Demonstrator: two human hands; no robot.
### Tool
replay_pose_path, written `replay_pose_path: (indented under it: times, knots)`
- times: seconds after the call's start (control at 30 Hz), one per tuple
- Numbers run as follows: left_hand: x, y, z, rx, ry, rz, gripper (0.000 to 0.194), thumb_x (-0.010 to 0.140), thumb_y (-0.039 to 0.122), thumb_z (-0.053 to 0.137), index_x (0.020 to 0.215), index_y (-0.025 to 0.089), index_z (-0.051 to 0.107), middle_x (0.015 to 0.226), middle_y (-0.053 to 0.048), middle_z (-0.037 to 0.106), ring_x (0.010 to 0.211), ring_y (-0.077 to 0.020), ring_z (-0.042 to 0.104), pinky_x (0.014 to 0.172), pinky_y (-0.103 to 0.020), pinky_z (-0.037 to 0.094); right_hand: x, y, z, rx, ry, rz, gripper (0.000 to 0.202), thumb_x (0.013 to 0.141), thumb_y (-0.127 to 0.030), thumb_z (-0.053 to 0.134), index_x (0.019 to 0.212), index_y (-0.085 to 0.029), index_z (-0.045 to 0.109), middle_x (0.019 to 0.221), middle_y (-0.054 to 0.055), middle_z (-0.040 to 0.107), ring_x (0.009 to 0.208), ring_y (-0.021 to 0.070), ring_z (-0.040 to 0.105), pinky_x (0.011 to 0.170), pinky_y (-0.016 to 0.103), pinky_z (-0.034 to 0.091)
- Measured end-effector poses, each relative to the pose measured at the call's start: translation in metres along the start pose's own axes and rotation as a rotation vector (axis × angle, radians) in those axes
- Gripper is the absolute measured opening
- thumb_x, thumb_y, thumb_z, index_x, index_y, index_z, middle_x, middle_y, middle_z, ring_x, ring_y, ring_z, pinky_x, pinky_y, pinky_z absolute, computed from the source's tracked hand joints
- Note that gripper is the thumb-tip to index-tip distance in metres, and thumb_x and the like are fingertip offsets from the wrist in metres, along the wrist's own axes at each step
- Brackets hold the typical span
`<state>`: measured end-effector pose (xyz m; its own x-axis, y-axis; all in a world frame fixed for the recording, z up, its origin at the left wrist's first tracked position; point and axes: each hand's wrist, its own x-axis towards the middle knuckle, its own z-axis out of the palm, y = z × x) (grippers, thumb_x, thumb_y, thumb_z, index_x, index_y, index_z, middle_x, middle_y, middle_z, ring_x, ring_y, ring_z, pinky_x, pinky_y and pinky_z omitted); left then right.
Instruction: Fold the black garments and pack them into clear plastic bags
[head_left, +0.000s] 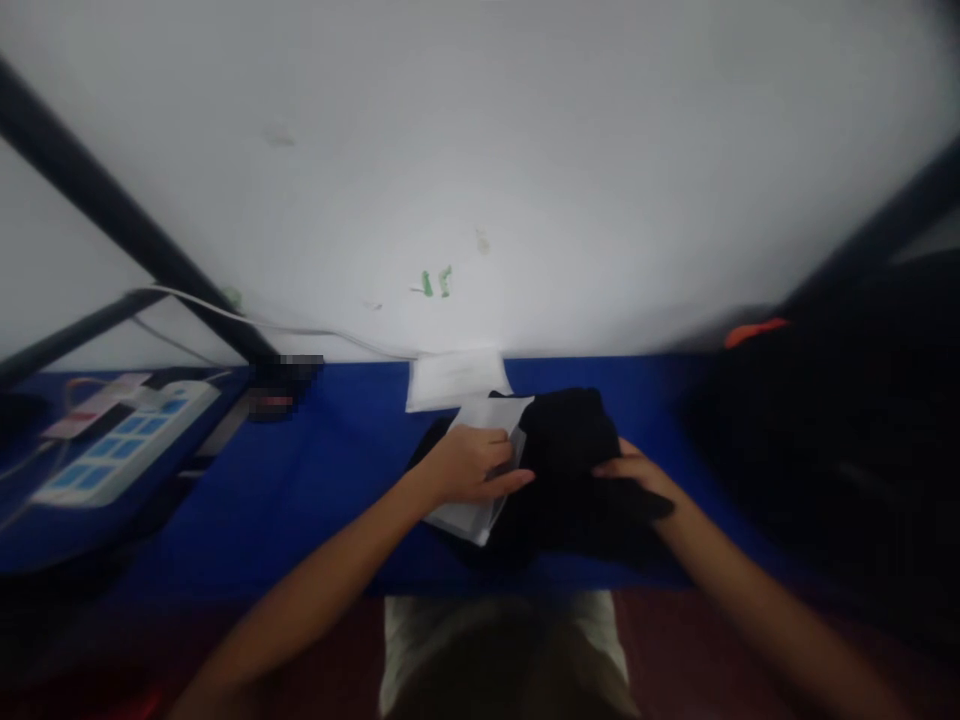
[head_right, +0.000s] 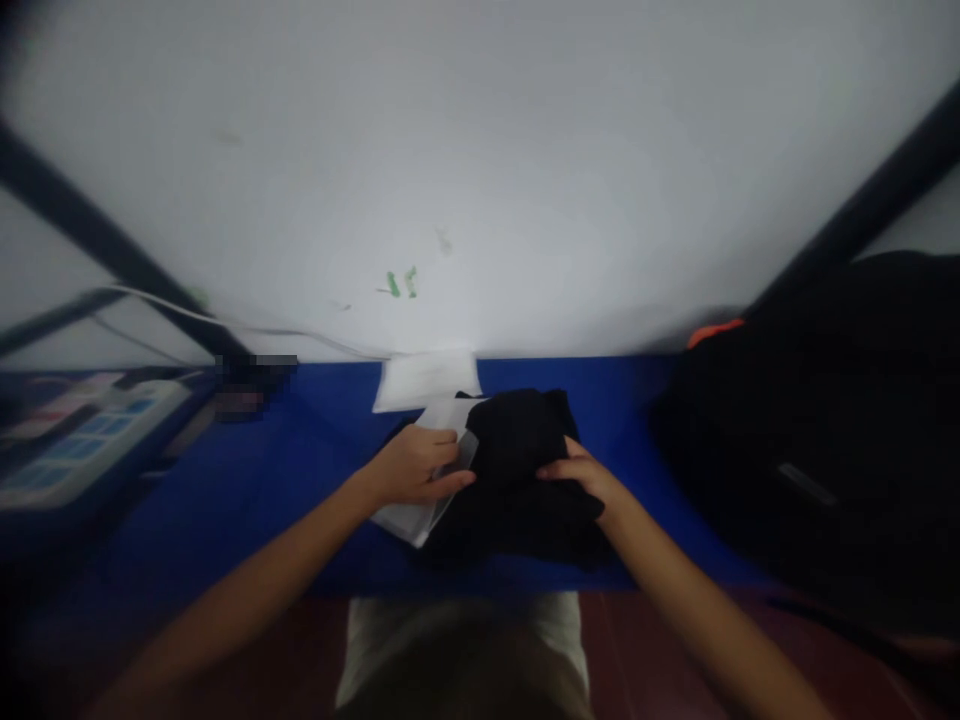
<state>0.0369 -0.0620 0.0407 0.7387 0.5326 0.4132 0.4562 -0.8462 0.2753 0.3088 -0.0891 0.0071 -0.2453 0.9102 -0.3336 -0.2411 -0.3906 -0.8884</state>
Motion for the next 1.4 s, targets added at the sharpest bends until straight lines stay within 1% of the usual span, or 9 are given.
replay_pose_path:
  times: [0.3,0.47,0.6,0.77,0.87,1.03,1.2,1.3,1.4]
  knots:
    - [0.003,-0.001,0.016,0.092,0.188,-0.062,0.053,0.089,0.055,0.053,0.051,0.019,0.047,0.051,0.001,0.044,0.048,-0.0112,0.041,0.047,-0.025,0.025,-0.01,0.001,0.013,-0.076,0.005,0.151,0.051,0.067,-0.015,0.074,0.115,-0.024,0.059,0.08,-0.001,0.072,0.064,0.0158,0.069,0.055,0.023,0.055]
    - [0.005,0.0,0.021,0.263,0.243,-0.103,0.052,0.088,0.056,0.056,0.052,0.019,0.049,0.053,-0.001,0.048,0.05,-0.013,0.045,0.048,-0.026,0.027,-0.015,-0.001,0.017,-0.132,-0.042,0.132,0.062,0.069,-0.012,0.072,0.126,-0.026,0.055,0.094,0.0,0.074,0.074,0.0163,0.07,0.065,0.025,0.057]
    - [0.004,0.002,0.026,0.341,0.258,0.059,0.048,0.09,0.051,0.056,0.054,0.019,0.051,0.052,-0.001,0.05,0.049,-0.0135,0.046,0.048,-0.027,0.028,-0.014,-0.004,0.022,-0.2,-0.16,0.114,0.061,0.068,-0.009,0.072,0.125,-0.026,0.059,0.099,-0.001,0.073,0.083,0.0153,0.069,0.072,0.024,0.056]
    - [0.007,0.013,0.029,0.34,0.254,0.261,0.045,0.092,0.044,0.053,0.055,0.019,0.052,0.053,-0.001,0.053,0.051,-0.0135,0.049,0.049,-0.028,0.031,0.005,-0.005,0.033,-0.246,-0.262,0.162,0.047,0.067,-0.009,0.071,0.113,-0.021,0.067,0.078,-0.004,0.072,0.059,0.0101,0.064,0.051,0.017,0.048]
    - [0.005,0.017,0.028,0.345,0.265,0.278,0.043,0.093,0.04,0.053,0.056,0.018,0.052,0.054,-0.001,0.053,0.051,-0.0131,0.049,0.048,-0.027,0.031,0.016,0.0,0.039,-0.2,-0.266,0.172,0.042,0.069,-0.013,0.07,0.11,-0.019,0.067,0.077,-0.002,0.072,0.059,0.0116,0.065,0.053,0.019,0.05]
    - [-0.019,0.02,0.029,0.37,0.126,0.149,0.041,0.094,0.04,0.05,0.06,0.017,0.056,0.054,-0.002,0.055,0.051,-0.016,0.054,0.048,-0.027,0.034,0.022,0.005,0.045,-0.082,-0.136,0.117,0.039,0.071,-0.018,0.072,0.109,-0.021,0.066,0.087,0.001,0.075,0.073,0.017,0.071,0.063,0.025,0.056]
    - [-0.044,0.026,0.033,0.38,-0.107,0.004,0.034,0.091,0.041,0.05,0.073,0.015,0.061,0.059,-0.006,0.06,0.052,-0.0202,0.059,0.047,-0.028,0.039,0.028,0.005,0.055,0.048,-0.037,0.037,0.035,0.071,-0.015,0.07,0.105,-0.022,0.065,0.085,0.001,0.075,0.073,0.0189,0.072,0.068,0.028,0.058]
    - [-0.047,0.029,0.031,0.374,-0.192,-0.032,0.027,0.09,0.04,0.052,0.081,0.015,0.06,0.064,-0.007,0.063,0.056,-0.0229,0.063,0.048,-0.03,0.042,0.034,0.008,0.061,0.121,0.0,0.029,0.032,0.071,-0.012,0.069,0.101,-0.021,0.064,0.081,0.0,0.074,0.07,0.0179,0.072,0.064,0.027,0.058]
    - [-0.046,0.03,0.027,0.371,-0.201,-0.051,0.026,0.089,0.041,0.053,0.085,0.016,0.058,0.07,-0.006,0.064,0.06,-0.0241,0.064,0.047,-0.032,0.044,0.037,0.011,0.062,0.247,0.136,0.102,0.027,0.07,-0.009,0.068,0.094,-0.021,0.061,0.067,-0.003,0.07,0.056,0.0139,0.067,0.052,0.021,0.055]
